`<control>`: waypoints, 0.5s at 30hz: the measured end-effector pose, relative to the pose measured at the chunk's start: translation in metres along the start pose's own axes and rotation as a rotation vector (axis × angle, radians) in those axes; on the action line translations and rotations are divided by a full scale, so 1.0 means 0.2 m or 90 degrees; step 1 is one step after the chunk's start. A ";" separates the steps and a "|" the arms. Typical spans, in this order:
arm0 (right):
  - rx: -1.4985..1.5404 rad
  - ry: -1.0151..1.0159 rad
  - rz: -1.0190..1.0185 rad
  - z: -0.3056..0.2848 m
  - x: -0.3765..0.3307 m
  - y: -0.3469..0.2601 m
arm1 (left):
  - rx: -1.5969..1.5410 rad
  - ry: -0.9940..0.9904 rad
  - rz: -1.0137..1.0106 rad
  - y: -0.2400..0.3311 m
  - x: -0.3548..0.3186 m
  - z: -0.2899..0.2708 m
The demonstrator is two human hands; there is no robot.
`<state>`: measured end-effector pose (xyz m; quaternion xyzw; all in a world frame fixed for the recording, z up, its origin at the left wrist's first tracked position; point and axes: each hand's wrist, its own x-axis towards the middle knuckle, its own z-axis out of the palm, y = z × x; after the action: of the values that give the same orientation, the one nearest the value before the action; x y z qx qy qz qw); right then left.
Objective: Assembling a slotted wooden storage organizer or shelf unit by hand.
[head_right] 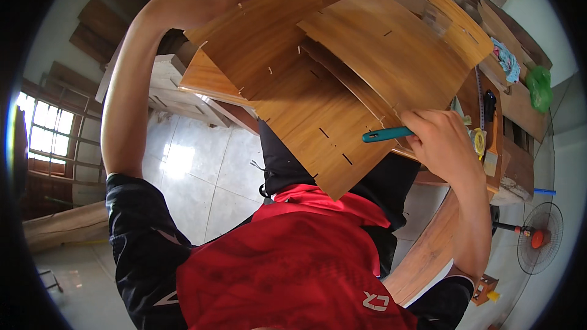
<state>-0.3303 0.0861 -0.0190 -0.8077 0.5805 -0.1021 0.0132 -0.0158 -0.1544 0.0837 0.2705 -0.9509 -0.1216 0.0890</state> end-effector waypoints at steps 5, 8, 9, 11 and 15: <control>0.007 -0.056 0.039 -0.03 0.04 -0.04 | 0.059 -0.009 -0.068 0.07 -0.05 -0.04; 0.008 -0.089 0.051 -0.14 0.11 -0.14 | 0.037 -0.009 -0.007 0.07 -0.07 -0.06; -0.002 -0.086 0.064 -0.15 0.12 -0.14 | 0.034 -0.004 0.009 0.10 -0.07 -0.07; -0.007 0.017 -0.017 -0.14 0.21 -0.10 | 0.032 -0.021 -0.067 0.14 -0.07 -0.08; 0.017 0.065 -0.077 -0.18 0.48 -0.08 | 0.083 -0.026 -0.165 0.10 -0.01 -0.06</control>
<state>-0.2925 0.0039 0.0332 -0.8347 0.5293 -0.1515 -0.0116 -0.0211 -0.1385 0.1001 0.3935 -0.9155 -0.0757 0.0351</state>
